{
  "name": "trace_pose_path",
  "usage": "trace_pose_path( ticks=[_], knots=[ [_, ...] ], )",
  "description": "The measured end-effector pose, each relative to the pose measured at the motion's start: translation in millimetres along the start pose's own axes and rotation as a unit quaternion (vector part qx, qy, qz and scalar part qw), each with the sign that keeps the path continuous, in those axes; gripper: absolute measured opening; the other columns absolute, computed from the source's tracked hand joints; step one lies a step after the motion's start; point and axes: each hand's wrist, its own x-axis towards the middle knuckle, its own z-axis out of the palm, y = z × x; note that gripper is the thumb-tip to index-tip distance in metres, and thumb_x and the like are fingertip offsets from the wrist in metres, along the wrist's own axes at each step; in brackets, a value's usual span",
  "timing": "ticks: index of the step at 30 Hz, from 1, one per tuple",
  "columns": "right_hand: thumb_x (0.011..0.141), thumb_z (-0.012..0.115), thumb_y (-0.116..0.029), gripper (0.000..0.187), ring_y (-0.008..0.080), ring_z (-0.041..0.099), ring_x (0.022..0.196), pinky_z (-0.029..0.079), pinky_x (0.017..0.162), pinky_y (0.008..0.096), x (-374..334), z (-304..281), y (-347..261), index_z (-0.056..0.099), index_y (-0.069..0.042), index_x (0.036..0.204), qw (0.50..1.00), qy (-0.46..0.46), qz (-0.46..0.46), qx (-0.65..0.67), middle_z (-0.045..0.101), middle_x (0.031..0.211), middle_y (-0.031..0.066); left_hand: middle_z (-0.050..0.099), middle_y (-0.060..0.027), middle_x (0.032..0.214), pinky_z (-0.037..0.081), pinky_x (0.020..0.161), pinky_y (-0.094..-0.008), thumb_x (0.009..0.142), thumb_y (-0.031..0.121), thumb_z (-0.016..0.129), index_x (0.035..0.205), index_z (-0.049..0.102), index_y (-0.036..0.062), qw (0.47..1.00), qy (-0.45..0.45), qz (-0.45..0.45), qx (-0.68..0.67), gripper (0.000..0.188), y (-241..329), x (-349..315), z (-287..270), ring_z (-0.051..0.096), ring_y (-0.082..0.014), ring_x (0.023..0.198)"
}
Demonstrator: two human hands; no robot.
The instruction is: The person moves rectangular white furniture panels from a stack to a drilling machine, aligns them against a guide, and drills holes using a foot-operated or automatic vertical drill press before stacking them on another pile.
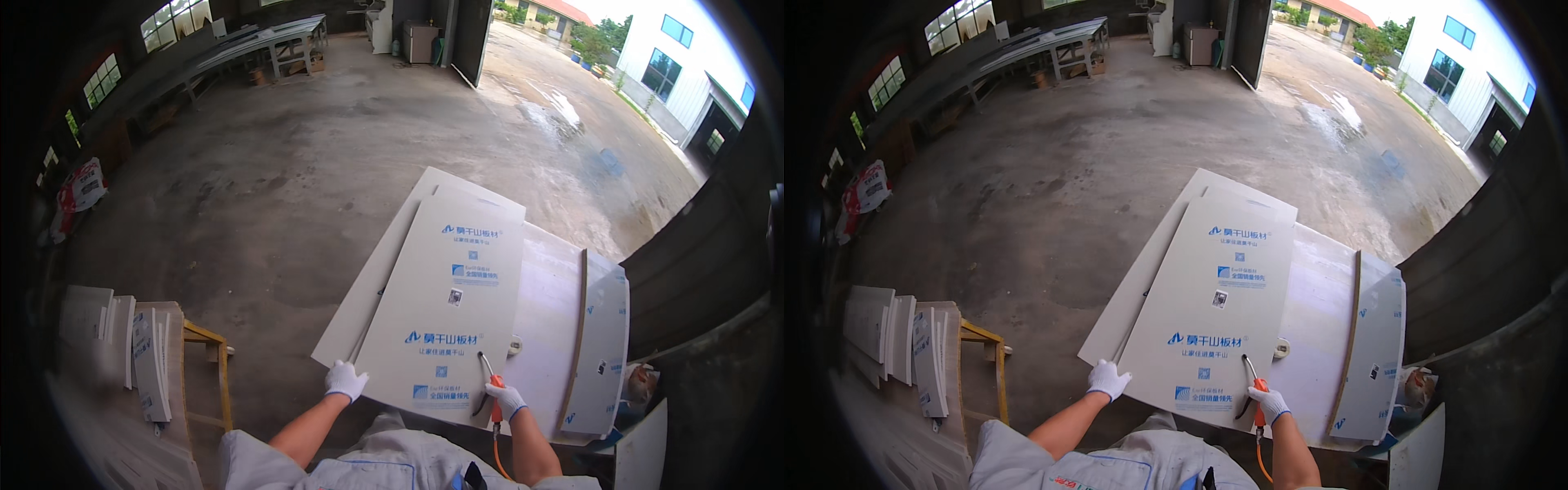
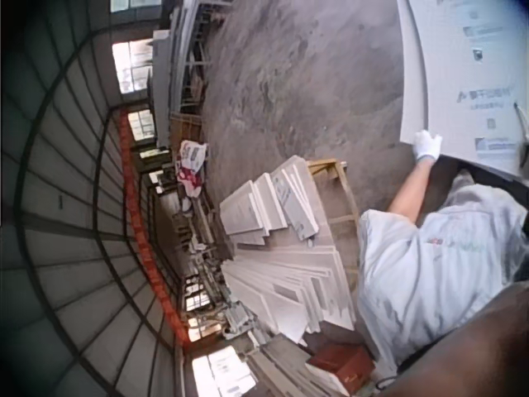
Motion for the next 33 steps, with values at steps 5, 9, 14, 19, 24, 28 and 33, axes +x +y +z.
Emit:
trace_pose_path(
  ticks=[5,9,14,19,24,28,33],
  knots=[
    [0.082,0.086,-0.025,0.043,0.0168,0.060,0.081,0.048,0.075,0.0342,-50,-64,43,0.072,-0.001,0.115,0.998,0.041,-0.008,-0.046,0.066,0.093,0.0050,0.067,-0.0227,0.110,0.058,0.083,-0.0495,0.084,0.058,0.071,0.106,0.072,0.0023,0.997,-0.059,0.043,0.029,0.060,4,-80,55,0.070,-0.0385,0.099],
    [0.082,0.079,-0.025,0.028,0.0142,0.059,0.068,0.046,0.065,0.0295,-155,-111,-35,0.073,-0.001,0.095,0.994,0.032,-0.099,-0.014,0.064,0.080,0.0036,0.069,-0.0267,0.112,0.057,0.087,-0.0499,0.085,0.059,0.069,0.107,0.072,0.0005,0.995,-0.083,0.050,-0.038,0.063,18,-105,97,0.070,-0.0411,0.101],
    [0.080,0.073,-0.011,0.023,0.0292,0.070,0.099,0.053,0.098,0.0425,-273,-126,-135,0.070,0.006,0.096,0.873,-0.370,-0.275,0.156,0.072,0.100,0.0195,0.068,-0.0283,0.117,0.052,0.096,-0.0458,0.090,0.042,0.068,0.120,0.069,0.0015,0.962,-0.092,0.173,-0.191,0.051,61,-104,109,0.066,-0.0423,0.110],
    [0.090,0.073,-0.022,0.039,0.0523,0.060,0.123,0.059,0.091,0.0552,-260,-38,-144,0.067,0.013,0.107,0.771,-0.572,-0.211,0.186,0.050,0.141,0.0402,0.058,-0.0221,0.137,0.050,0.103,-0.0437,0.100,0.043,0.057,0.140,0.053,0.0032,0.741,-0.190,0.284,-0.578,0.057,97,-106,4,0.060,-0.0340,0.123],
    [0.093,0.076,-0.028,0.037,0.0232,0.074,0.089,0.060,0.079,0.0371,-216,36,-98,0.068,0.003,0.112,0.894,-0.429,-0.129,-0.007,0.073,0.101,0.0157,0.052,-0.0174,0.148,0.050,0.107,-0.0445,0.102,0.058,0.052,0.152,0.041,0.0008,0.554,-0.305,0.251,-0.733,0.077,70,-138,-171,0.056,-0.0289,0.131],
    [0.092,0.076,-0.030,0.033,0.0173,0.068,0.064,0.053,0.060,0.0313,-141,64,-23,0.068,0.000,0.102,0.939,-0.330,-0.060,-0.076,0.072,0.079,0.0091,0.066,-0.0188,0.129,0.056,0.097,-0.0425,0.099,0.034,0.062,0.140,0.052,-0.0060,0.678,-0.186,0.141,-0.697,0.058,-49,-101,-201,0.068,-0.0307,0.112],
    [0.088,0.079,-0.034,0.034,0.0163,0.063,0.059,0.049,0.058,0.0318,-99,84,26,0.067,-0.003,0.092,0.973,-0.228,-0.006,-0.025,0.067,0.073,0.0062,0.070,-0.0184,0.115,0.059,0.090,-0.0420,0.094,0.016,0.062,0.124,0.061,-0.0069,0.775,-0.110,0.022,-0.622,0.038,-122,-51,-171,0.071,-0.0287,0.102]
  ],
)
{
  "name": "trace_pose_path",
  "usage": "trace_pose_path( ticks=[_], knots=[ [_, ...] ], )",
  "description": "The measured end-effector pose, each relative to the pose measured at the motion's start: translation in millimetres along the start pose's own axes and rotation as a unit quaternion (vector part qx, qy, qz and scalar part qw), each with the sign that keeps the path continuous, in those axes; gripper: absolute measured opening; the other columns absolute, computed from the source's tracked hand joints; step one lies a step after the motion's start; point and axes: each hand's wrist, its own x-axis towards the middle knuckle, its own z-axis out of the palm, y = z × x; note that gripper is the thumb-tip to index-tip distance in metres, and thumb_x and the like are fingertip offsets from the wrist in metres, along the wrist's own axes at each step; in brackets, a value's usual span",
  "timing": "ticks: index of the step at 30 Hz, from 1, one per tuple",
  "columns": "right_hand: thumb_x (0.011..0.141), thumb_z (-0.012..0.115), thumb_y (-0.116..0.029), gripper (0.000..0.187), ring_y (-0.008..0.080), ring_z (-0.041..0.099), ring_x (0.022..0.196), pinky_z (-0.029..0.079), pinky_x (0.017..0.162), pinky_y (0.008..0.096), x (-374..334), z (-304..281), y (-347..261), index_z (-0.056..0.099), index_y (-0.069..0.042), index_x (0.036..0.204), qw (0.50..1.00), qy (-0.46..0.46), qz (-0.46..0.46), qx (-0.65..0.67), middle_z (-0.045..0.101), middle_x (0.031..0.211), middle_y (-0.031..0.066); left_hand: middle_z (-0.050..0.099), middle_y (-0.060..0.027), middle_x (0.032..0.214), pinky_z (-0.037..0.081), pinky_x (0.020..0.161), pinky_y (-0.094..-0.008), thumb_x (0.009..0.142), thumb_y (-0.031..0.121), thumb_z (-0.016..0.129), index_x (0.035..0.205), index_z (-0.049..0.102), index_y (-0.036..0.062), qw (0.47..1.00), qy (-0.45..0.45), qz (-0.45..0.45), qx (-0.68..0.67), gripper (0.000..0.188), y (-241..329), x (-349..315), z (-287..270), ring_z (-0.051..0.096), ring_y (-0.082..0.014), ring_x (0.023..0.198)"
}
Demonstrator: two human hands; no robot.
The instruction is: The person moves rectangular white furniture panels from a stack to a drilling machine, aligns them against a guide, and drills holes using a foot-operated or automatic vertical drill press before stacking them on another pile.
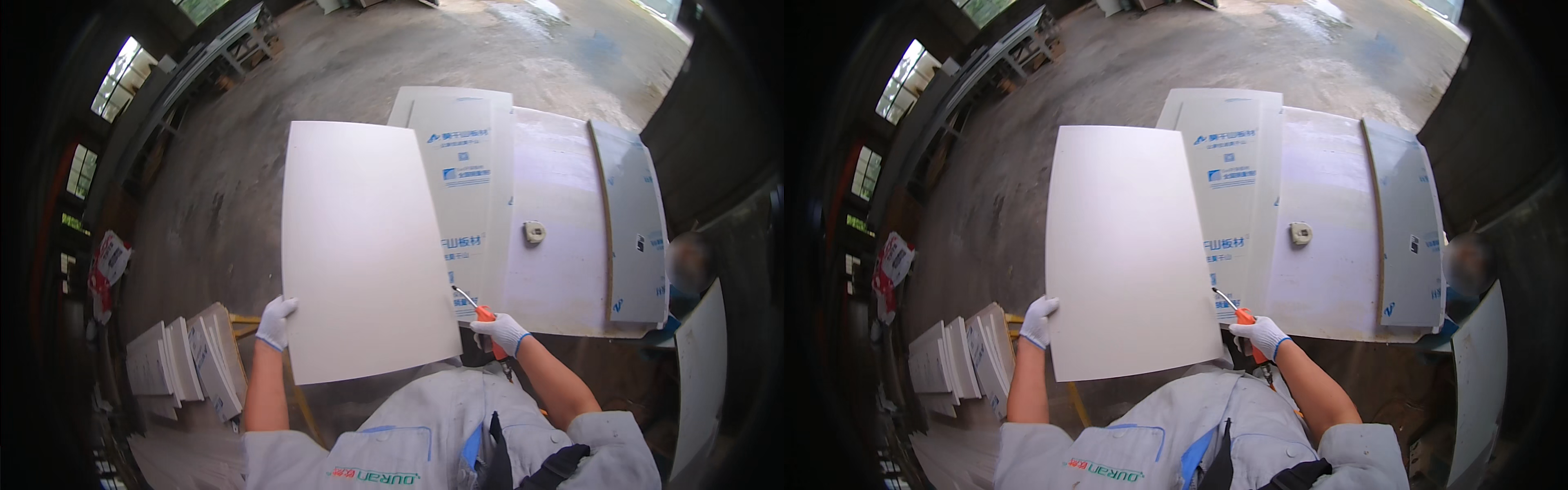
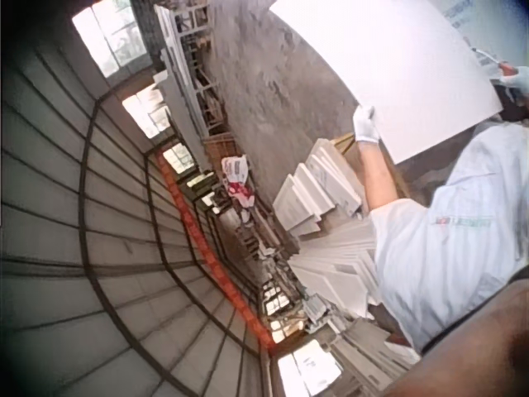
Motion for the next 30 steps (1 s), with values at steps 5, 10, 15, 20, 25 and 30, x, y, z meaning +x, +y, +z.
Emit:
trace_pose_path(
  ticks=[5,10,15,20,25,30],
  knots=[
    [0.082,0.083,-0.043,0.048,0.0149,0.059,0.070,0.047,0.062,0.0313,12,23,-13,0.070,-0.001,0.100,0.994,0.093,0.024,-0.047,0.067,0.086,0.0066,0.072,-0.0138,0.111,0.060,0.086,-0.0431,0.097,0.015,0.061,0.119,0.065,-0.0040,0.992,0.110,-0.059,-0.024,0.029,-84,39,-27,0.072,-0.0274,0.098],
    [0.078,0.087,-0.043,0.057,0.0160,0.060,0.084,0.051,0.076,0.0347,30,-2,16,0.074,0.005,0.105,0.990,0.121,-0.025,-0.067,0.069,0.094,0.0059,0.070,-0.0133,0.123,0.056,0.098,-0.0461,0.100,0.022,0.058,0.129,0.063,0.0033,0.984,0.037,-0.134,-0.109,0.035,-143,79,-35,0.067,-0.0303,0.112],
    [0.074,0.089,-0.045,0.061,0.0173,0.059,0.081,0.048,0.074,0.0329,35,-5,13,0.075,-0.001,0.114,0.988,0.106,-0.001,-0.109,0.068,0.094,0.0056,0.069,-0.0139,0.117,0.054,0.094,-0.0416,0.092,0.040,0.073,0.120,0.062,-0.0049,0.957,0.273,-0.040,-0.091,0.054,-136,167,-13,0.066,-0.0278,0.106],
    [0.074,0.088,-0.049,0.057,0.0154,0.058,0.074,0.046,0.068,0.0316,6,-32,36,0.076,-0.004,0.108,0.980,0.170,-0.014,-0.105,0.067,0.087,0.0032,0.069,-0.0132,0.103,0.052,0.079,-0.0389,0.089,0.041,0.079,0.107,0.064,-0.0122,0.926,0.367,-0.004,0.084,0.058,-100,136,87,0.061,-0.0226,0.087],
    [0.072,0.088,-0.050,0.056,0.0171,0.059,0.072,0.048,0.069,0.0322,-64,-37,38,0.076,-0.003,0.100,0.976,0.196,-0.058,-0.075,0.067,0.082,0.0041,0.066,-0.0100,0.096,0.049,0.076,-0.0384,0.093,0.040,0.075,0.101,0.066,-0.0107,0.941,0.311,0.076,0.106,0.052,-94,133,106,0.057,-0.0188,0.082],
    [0.071,0.089,-0.046,0.052,0.0142,0.061,0.076,0.051,0.073,0.0323,-130,-87,103,0.073,-0.002,0.095,0.927,0.329,-0.182,0.003,0.070,0.084,0.0078,0.066,-0.0097,0.107,0.050,0.084,-0.0366,0.097,0.041,0.068,0.113,0.065,-0.0085,0.967,0.145,0.210,-0.004,0.052,-54,76,254,0.059,-0.0208,0.094]
  ],
)
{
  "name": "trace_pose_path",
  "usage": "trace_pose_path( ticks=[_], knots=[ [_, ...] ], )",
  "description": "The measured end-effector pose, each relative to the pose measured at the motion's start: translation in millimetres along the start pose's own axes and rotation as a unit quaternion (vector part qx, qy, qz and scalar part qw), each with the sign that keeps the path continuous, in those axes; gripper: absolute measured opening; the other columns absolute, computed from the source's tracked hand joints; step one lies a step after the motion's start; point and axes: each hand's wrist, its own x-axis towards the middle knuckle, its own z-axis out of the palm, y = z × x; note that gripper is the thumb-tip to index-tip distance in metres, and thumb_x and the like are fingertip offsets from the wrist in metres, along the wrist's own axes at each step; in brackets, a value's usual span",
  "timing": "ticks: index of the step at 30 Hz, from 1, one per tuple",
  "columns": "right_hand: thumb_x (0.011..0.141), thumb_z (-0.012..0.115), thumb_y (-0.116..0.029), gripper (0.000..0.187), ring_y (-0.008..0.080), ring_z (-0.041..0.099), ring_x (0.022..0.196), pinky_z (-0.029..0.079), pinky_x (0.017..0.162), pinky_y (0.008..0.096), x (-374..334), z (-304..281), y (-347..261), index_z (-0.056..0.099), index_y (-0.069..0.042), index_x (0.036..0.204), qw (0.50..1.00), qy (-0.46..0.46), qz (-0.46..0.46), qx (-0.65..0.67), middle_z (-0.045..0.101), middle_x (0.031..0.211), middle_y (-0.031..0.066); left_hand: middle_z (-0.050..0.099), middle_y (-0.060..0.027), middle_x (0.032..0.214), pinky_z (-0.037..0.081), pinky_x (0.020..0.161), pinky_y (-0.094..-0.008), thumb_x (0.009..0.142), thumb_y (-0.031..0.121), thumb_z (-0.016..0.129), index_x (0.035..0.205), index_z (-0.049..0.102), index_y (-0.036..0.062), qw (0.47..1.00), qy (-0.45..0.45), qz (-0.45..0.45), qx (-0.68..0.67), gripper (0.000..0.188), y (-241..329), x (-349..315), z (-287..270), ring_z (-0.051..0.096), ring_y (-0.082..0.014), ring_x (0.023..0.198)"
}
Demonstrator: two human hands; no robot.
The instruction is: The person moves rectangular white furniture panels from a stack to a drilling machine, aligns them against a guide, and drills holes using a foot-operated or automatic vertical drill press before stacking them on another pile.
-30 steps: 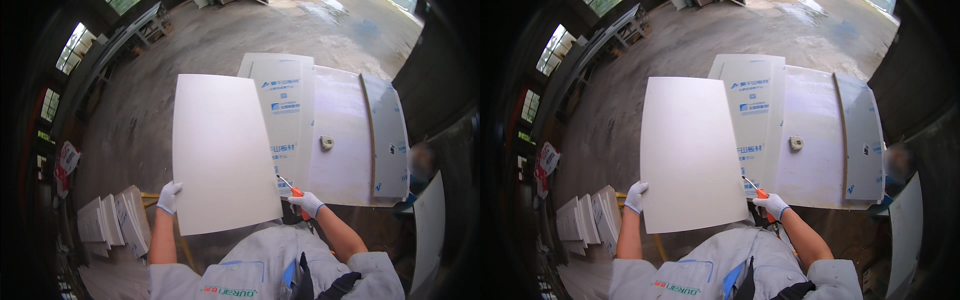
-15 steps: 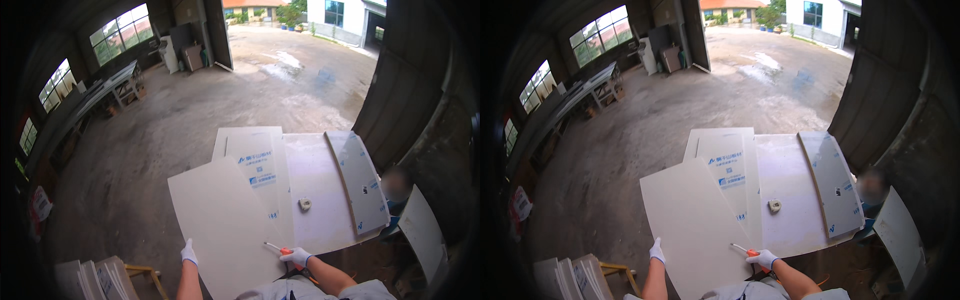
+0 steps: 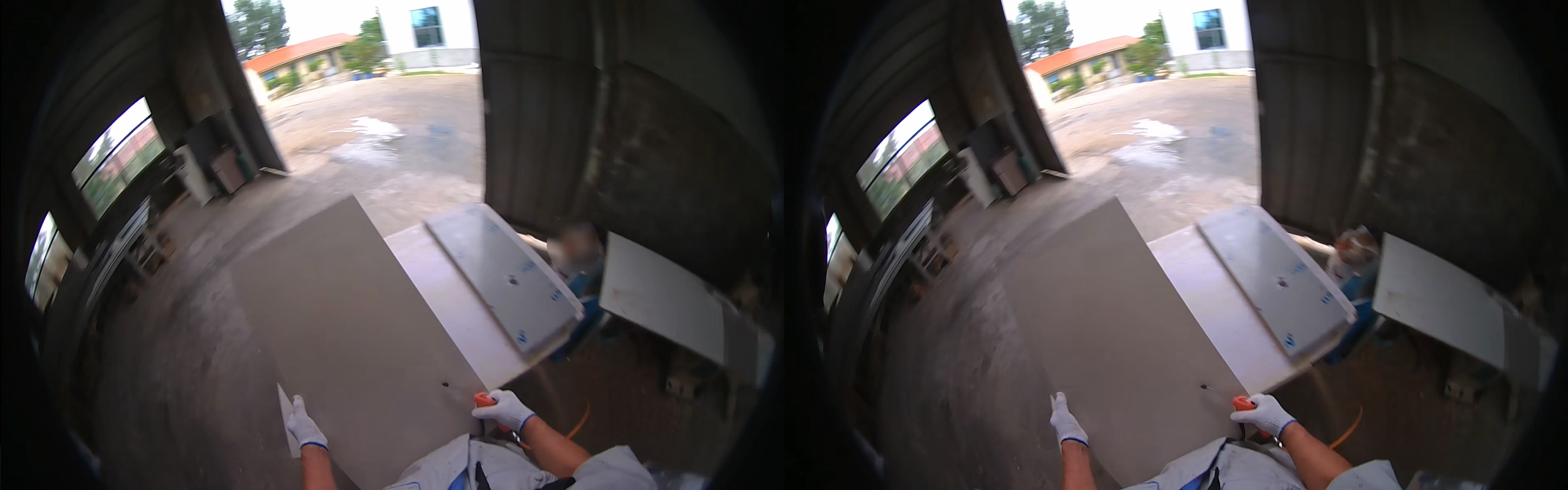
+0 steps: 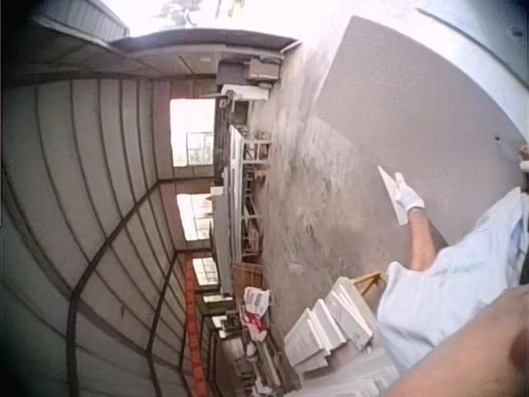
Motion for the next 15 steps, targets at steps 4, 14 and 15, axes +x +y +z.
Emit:
trace_pose_path(
  ticks=[4,14,15],
  knots=[
    [0.076,0.088,-0.027,0.039,0.0137,0.065,0.087,0.053,0.081,0.0305,-40,-79,33,0.071,-0.003,0.103,0.995,0.039,-0.077,0.042,0.069,0.093,0.0044,0.062,-0.0189,0.134,0.051,0.101,-0.0409,0.101,0.046,0.058,0.140,0.056,-0.0029,0.968,-0.203,-0.043,-0.144,0.063,-20,-27,69,0.061,-0.0315,0.114],
    [0.081,0.085,-0.024,0.040,0.0157,0.064,0.093,0.052,0.086,0.0333,-143,-222,77,0.073,0.000,0.111,0.933,0.230,-0.174,0.215,0.070,0.097,0.0072,0.052,-0.0152,0.145,0.048,0.104,-0.0442,0.105,0.054,0.048,0.149,0.046,0.0013,0.844,-0.532,-0.012,-0.068,0.068,2,-207,299,0.053,-0.0319,0.129],
    [0.080,0.086,-0.021,0.036,0.0142,0.064,0.091,0.052,0.086,0.0323,-151,-231,80,0.074,0.001,0.107,0.924,0.237,-0.142,0.265,0.069,0.097,0.0046,0.053,-0.0150,0.144,0.049,0.103,-0.0439,0.105,0.054,0.049,0.148,0.047,0.0010,0.833,-0.551,0.001,-0.055,0.067,3,-221,322,0.054,-0.0315,0.127]
  ],
)
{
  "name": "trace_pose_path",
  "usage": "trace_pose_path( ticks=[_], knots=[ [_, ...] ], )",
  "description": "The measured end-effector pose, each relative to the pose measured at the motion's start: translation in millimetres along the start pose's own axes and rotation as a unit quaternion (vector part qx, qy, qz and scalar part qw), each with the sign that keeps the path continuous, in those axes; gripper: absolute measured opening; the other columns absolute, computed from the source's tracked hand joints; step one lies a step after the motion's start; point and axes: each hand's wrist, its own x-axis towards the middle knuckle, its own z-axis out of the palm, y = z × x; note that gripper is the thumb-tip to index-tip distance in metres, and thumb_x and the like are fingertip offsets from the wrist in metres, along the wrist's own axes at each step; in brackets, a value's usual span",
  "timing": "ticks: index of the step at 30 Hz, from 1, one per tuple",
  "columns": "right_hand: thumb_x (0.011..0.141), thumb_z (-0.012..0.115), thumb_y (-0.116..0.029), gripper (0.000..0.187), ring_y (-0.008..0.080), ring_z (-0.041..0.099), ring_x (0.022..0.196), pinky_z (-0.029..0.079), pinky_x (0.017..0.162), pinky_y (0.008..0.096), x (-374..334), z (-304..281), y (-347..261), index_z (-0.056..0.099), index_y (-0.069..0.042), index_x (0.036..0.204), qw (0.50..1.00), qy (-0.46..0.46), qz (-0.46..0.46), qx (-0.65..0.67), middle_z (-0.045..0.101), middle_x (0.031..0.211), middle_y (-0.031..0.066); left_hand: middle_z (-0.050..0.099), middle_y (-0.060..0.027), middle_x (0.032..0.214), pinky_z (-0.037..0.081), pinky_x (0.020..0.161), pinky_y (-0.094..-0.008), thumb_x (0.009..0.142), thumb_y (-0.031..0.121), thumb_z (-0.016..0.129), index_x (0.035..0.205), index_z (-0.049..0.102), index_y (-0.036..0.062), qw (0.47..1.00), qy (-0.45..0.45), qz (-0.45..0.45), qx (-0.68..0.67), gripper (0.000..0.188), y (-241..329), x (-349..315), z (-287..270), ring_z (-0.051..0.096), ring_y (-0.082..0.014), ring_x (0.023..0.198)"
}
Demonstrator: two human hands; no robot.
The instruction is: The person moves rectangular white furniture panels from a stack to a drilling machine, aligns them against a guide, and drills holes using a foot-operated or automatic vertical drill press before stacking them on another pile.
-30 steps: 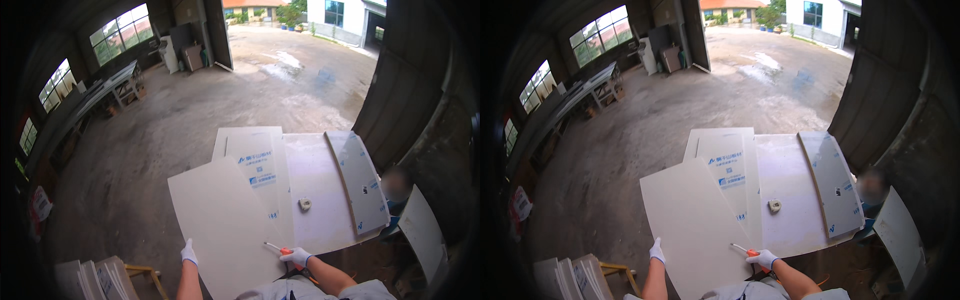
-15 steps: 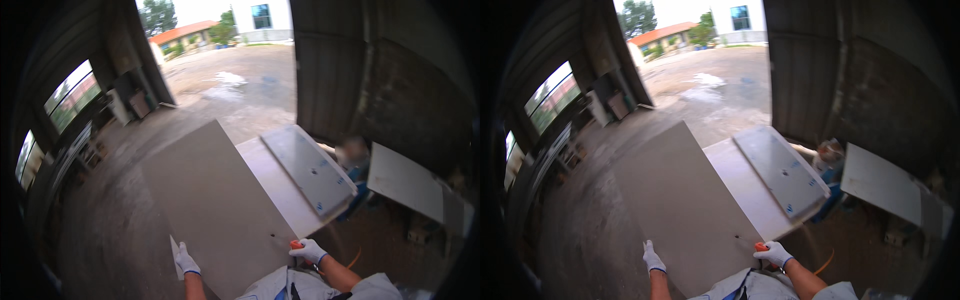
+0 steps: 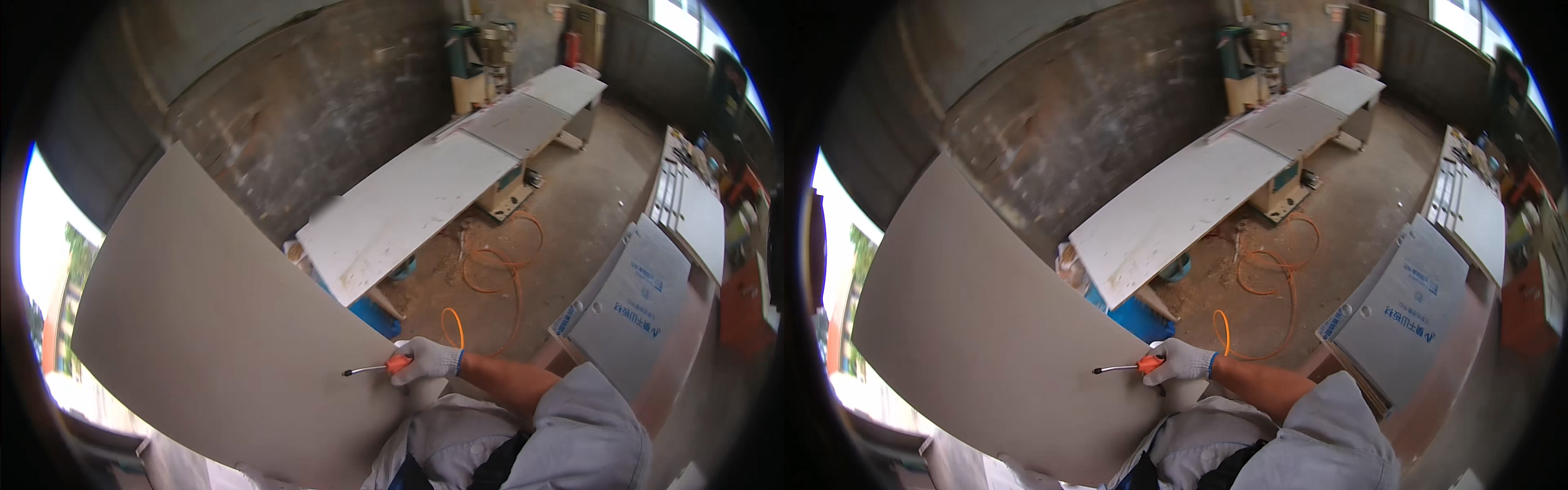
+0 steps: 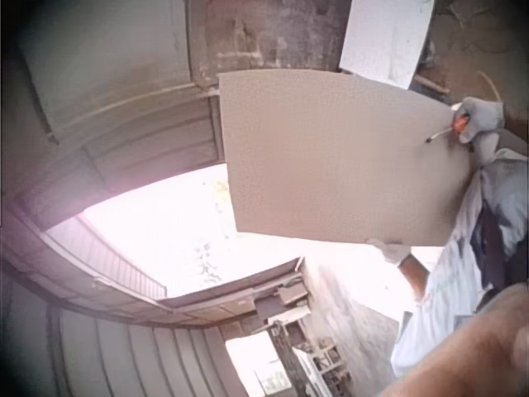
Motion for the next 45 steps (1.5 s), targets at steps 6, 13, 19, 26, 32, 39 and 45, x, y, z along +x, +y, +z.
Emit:
trace_pose_path(
  ticks=[6,13,19,26,32,39,45],
  knots=[
    [0.078,0.087,-0.022,0.036,0.0105,0.063,0.084,0.051,0.078,0.0276,-7,-86,-1,0.076,-0.003,0.106,0.970,0.232,0.025,0.069,0.069,0.091,0.0008,0.061,-0.0143,0.131,0.054,0.095,-0.0419,0.106,0.050,0.050,0.139,0.053,-0.0015,0.989,-0.140,-0.012,0.045,0.061,-45,89,162,0.061,-0.0294,0.116],
    [0.077,0.088,-0.023,0.040,0.0072,0.059,0.073,0.047,0.066,0.0247,-34,-165,23,0.074,-0.001,0.106,0.880,0.430,0.040,0.200,0.069,0.088,-0.0014,0.067,-0.0078,0.102,0.055,0.075,-0.0331,0.106,0.038,0.056,0.114,0.064,-0.0029,0.956,-0.276,-0.008,0.097,0.042,-116,144,406,0.065,-0.0188,0.089],
    [0.080,0.085,-0.016,0.032,0.0106,0.063,0.087,0.049,0.082,0.0265,-67,-260,46,0.074,0.000,0.106,0.781,0.572,-0.001,0.251,0.071,0.094,0.0009,0.067,-0.0075,0.110,0.050,0.086,-0.0309,0.103,0.030,0.060,0.117,0.065,-0.0046,0.868,-0.476,-0.027,0.141,0.038,-186,105,620,0.061,-0.0158,0.099],
    [0.076,0.089,-0.022,0.037,0.0112,0.062,0.080,0.048,0.076,0.0280,-146,-423,76,0.076,0.000,0.102,0.665,0.702,-0.021,0.256,0.070,0.091,0.0013,0.067,-0.0088,0.106,0.048,0.086,-0.0324,0.099,0.029,0.067,0.112,0.066,-0.0056,0.794,-0.591,-0.026,0.139,0.037,-293,-25,872,0.058,-0.0169,0.097],
    [0.075,0.089,-0.029,0.042,0.0116,0.059,0.074,0.047,0.069,0.0307,-209,-543,59,0.075,-0.001,0.102,0.618,0.750,0.085,0.222,0.067,0.085,0.0013,0.070,-0.0115,0.093,0.049,0.079,-0.0370,0.097,0.041,0.066,0.101,0.069,-0.0073,0.772,-0.589,-0.069,0.229,0.048,-425,-127,1027,0.061,-0.0198,0.087],
    [0.075,0.090,-0.028,0.040,0.0124,0.057,0.074,0.045,0.070,0.0312,-247,-716,69,0.075,-0.002,0.102,0.569,0.781,0.126,0.227,0.066,0.084,0.0006,0.069,-0.0221,0.074,0.051,0.072,-0.0454,0.093,0.056,0.065,0.079,0.070,-0.0079,0.728,-0.577,-0.052,0.367,0.065,-558,-222,1184,0.065,-0.0341,0.073],
    [0.073,0.091,-0.031,0.046,0.0128,0.057,0.077,0.045,0.070,0.0339,-274,-868,72,0.076,-0.002,0.105,0.552,0.792,0.183,0.187,0.066,0.087,0.0015,0.072,-0.0298,0.090,0.053,0.080,-0.0489,0.093,0.060,0.061,0.088,0.074,-0.0072,0.688,-0.584,-0.065,0.426,0.068,-632,-280,1316,0.071,-0.0425,0.090]
  ],
)
